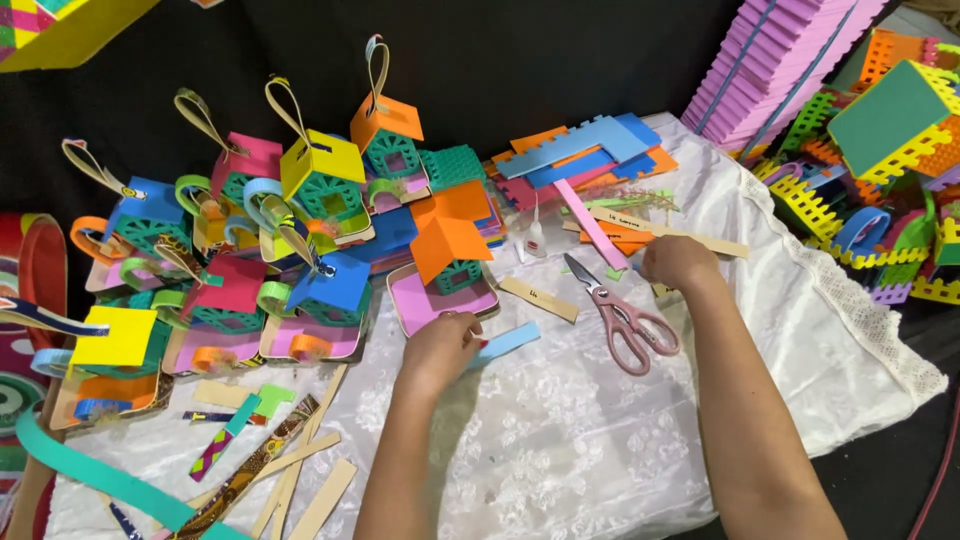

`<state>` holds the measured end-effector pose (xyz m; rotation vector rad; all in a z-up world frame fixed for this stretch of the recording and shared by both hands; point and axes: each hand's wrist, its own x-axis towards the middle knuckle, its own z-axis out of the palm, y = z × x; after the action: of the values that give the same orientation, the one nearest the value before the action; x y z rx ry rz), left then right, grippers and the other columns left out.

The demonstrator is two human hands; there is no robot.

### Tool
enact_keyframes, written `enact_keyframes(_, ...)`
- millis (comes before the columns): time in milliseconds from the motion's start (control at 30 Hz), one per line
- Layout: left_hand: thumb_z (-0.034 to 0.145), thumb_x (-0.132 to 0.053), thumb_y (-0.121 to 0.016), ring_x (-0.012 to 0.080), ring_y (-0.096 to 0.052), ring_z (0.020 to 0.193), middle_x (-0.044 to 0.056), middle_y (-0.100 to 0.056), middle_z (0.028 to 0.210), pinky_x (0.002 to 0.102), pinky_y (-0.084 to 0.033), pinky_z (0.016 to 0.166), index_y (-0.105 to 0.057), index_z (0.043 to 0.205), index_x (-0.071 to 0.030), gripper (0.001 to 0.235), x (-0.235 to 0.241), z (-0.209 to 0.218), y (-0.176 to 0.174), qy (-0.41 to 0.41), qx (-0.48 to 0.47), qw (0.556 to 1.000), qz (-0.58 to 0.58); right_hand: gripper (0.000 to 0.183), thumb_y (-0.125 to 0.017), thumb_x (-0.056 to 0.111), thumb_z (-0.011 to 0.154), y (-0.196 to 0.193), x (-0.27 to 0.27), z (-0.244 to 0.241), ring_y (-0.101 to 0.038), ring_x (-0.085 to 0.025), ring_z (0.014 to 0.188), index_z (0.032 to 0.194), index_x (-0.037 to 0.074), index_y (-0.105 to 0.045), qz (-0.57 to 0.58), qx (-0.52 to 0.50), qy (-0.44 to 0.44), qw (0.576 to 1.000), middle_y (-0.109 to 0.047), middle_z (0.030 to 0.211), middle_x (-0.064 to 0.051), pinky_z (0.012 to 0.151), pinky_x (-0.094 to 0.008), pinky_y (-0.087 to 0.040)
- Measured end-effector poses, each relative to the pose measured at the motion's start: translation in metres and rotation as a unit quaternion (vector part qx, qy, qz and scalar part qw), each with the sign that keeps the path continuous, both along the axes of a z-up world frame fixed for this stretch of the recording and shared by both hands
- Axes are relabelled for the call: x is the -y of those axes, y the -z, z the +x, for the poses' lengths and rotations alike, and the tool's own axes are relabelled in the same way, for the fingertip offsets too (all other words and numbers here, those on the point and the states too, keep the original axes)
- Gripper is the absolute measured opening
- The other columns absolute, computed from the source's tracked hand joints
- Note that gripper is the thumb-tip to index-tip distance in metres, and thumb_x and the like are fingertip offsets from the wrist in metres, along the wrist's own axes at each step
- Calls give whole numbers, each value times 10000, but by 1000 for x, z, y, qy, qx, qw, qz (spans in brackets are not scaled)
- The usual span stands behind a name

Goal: Assembling colorful miniature house models by cutting foam strips and attaching components.

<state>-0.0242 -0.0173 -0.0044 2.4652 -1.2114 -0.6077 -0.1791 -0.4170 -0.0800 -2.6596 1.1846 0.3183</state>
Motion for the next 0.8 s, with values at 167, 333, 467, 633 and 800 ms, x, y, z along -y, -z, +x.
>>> enact_keyframes(167,912,-222,-645,379,-688,1090,139,-757,1040,499,-545,929,-734,1112,-133,236,19,-22,3,49,-42,998,24,421,-719,309,857,-52,-39,29,-686,-416,1151,1251,162,-736,17,129,-43,991,-769,1144,-161,987,-535,-536)
enact_keyframes(333,915,-292,-633,393,-692,1074,156,-761,1024,508,-546,922,-749,1046,-120,245,54,-33,32,91,-59,994,19,301,-704,218,862,-54,-68,62,-718,-362,1080,1153,163,-757,51,256,-52,964,-788,1069,-102,954,-513,-535)
enact_keyframes(467,923,-307,-630,332,-696,1047,94,-746,972,479,-559,899,-724,1066,-189,209,61,-50,41,92,-28,995,-17,241,-708,256,868,-26,-74,70,-725,-328,1039,1106,239,-747,4,244,-31,969,-788,984,-35,907,-483,-557)
enact_keyframes(633,932,-251,-651,246,-701,947,16,-700,899,390,-571,833,-669,1077,-223,149,49,-70,100,27,-30,975,-221,253,-693,223,849,6,-70,75,-729,-366,1011,1091,184,-753,41,258,-15,965,-787,966,-60,909,-477,-561)
enact_keyframes(800,965,-246,-583,189,-673,861,-9,-708,967,354,-512,711,-703,1066,-179,171,42,-72,87,4,-91,957,-275,266,-529,127,1000,-50,-84,76,-665,-230,723,1213,174,-682,161,272,92,944,-768,997,-69,588,-367,-486)
